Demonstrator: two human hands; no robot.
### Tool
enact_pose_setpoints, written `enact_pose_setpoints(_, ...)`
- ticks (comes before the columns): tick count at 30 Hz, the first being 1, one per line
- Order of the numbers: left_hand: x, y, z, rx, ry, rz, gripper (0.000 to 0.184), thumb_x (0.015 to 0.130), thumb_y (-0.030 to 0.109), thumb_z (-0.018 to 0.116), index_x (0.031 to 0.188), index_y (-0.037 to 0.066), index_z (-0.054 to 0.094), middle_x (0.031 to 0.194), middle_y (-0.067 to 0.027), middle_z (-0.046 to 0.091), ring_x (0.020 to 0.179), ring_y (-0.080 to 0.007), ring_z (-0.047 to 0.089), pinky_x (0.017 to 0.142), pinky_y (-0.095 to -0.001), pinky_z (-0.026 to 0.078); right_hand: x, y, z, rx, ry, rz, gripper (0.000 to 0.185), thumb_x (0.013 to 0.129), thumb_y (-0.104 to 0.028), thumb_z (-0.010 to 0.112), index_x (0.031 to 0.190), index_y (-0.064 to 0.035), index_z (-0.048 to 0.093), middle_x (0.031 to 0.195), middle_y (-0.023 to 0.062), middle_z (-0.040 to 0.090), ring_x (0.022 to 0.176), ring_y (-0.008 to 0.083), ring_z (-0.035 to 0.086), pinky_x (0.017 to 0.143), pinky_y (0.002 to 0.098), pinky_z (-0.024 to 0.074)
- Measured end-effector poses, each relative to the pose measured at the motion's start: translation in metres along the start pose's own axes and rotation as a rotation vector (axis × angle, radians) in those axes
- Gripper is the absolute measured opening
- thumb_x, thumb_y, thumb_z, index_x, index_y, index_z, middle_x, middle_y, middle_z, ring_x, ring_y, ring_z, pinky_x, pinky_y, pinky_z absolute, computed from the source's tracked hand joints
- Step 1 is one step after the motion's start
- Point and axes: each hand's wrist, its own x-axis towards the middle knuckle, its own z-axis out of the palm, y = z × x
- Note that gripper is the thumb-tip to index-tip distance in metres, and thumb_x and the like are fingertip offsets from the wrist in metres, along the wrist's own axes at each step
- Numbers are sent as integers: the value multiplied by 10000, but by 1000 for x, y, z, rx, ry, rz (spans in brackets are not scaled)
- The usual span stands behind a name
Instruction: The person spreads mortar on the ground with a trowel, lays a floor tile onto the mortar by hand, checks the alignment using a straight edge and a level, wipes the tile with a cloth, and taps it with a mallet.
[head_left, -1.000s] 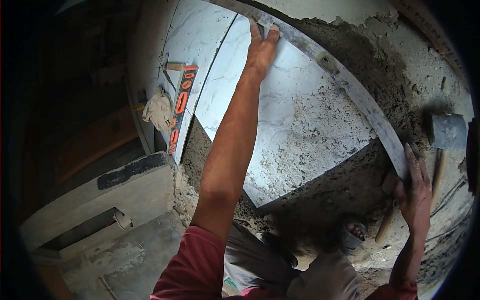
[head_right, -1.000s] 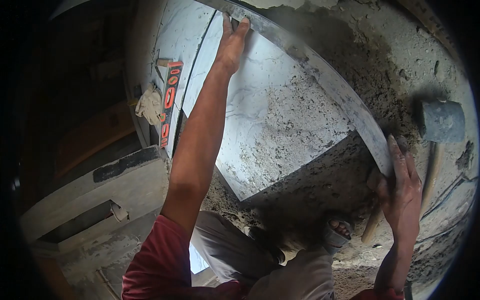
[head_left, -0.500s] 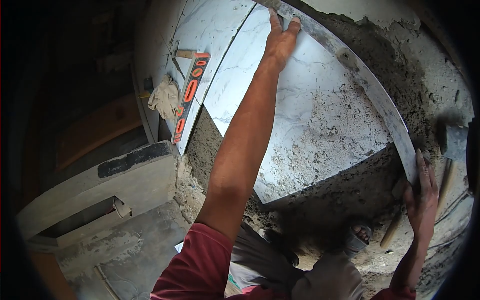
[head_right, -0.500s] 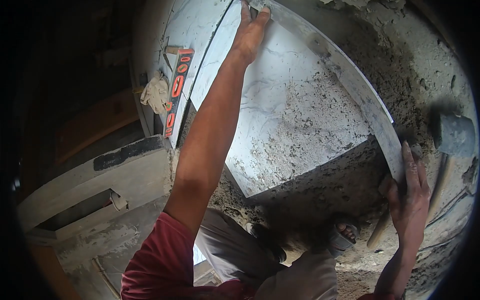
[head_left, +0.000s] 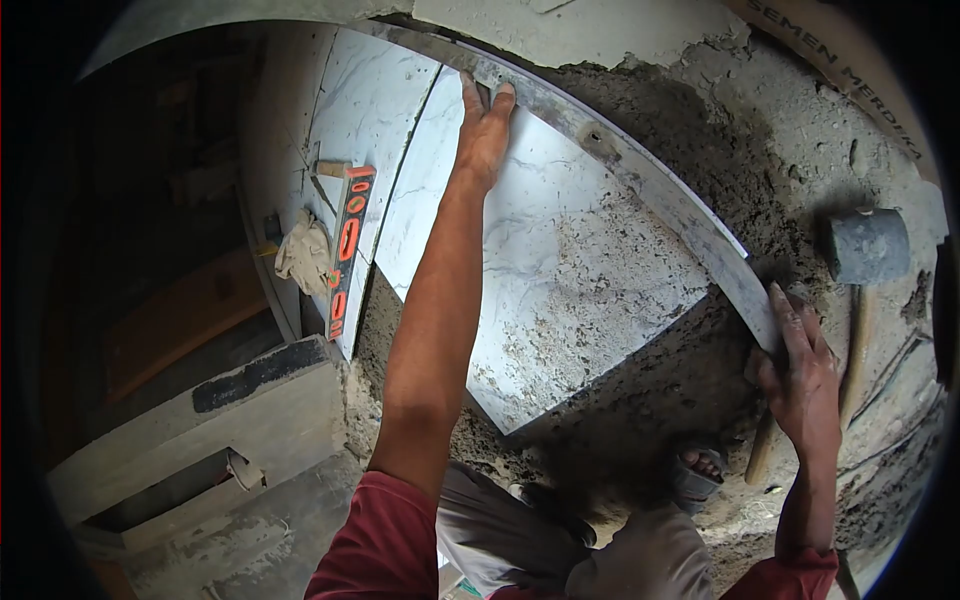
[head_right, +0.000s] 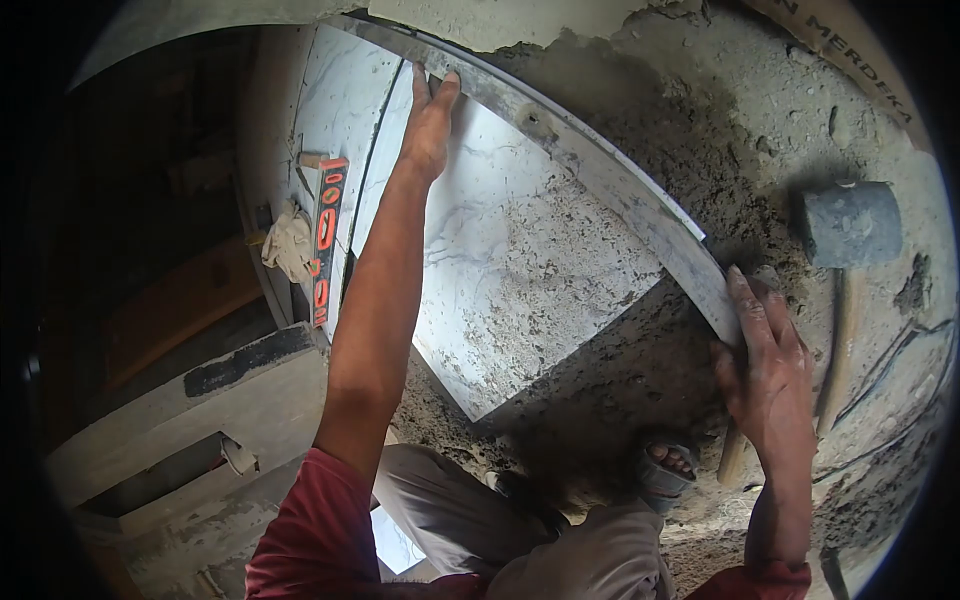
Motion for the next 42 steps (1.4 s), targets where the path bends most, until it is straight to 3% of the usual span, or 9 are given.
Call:
enact_pose_setpoints(1,-2,2,0,39,25,-5,857,930,447,508,1509,127,-37,1539,-214,160,1411,-330,217,1138,-344,191,0,0,-1,34,-2,-12,697,741,-11,661,1387,-138,432,1260,231,502,1131,429,518,944,463,456)
enact_pose_setpoints(13,10,1,-2,115,27,-4,859,932,476,490,1508,114,-35,1547,-201,141,1420,-329,194,1150,-375,159,6,3,-2,37,37,-75,662,733,-12,629,1366,-85,448,1238,219,519,1079,415,551,900,453,481)
enact_pose_setpoints(21,7,4,-2,173,48,-15,865,925,492,487,1507,88,-9,1542,-205,156,1426,-318,176,1147,-347,160,6,3,-2,23,47,-81,640,743,-23,636,1355,-86,457,1225,202,526,1062,410,558,899,449,485)
enact_pose_setpoints(28,11,-2,1,-91,-24,68,897,928,416,548,1497,57,-46,1557,-161,124,1422,-271,182,1151,-357,130,-3,11,-8,-8,59,-91,685,736,-79,671,1370,-52,412,1187,237,527,1012,415,567,867,452,490)
enact_pose_setpoints(36,4,6,2,-27,-17,15,910,925,467,529,1499,81,-62,1558,-184,93,1425,-284,171,1154,-390,108,-12,20,-10,39,50,-80,613,739,-84,670,1308,-11,453,1070,195,545,934,385,593,803,435,506)
enact_pose_setpoints(42,7,3,-2,37,3,25,894,928,467,516,1501,77,-49,1559,-190,84,1440,-275,113,1152,-343,101,-13,21,-6,30,63,-86,639,735,-89,672,1330,-31,448,1125,230,550,957,411,588,835,441,508)
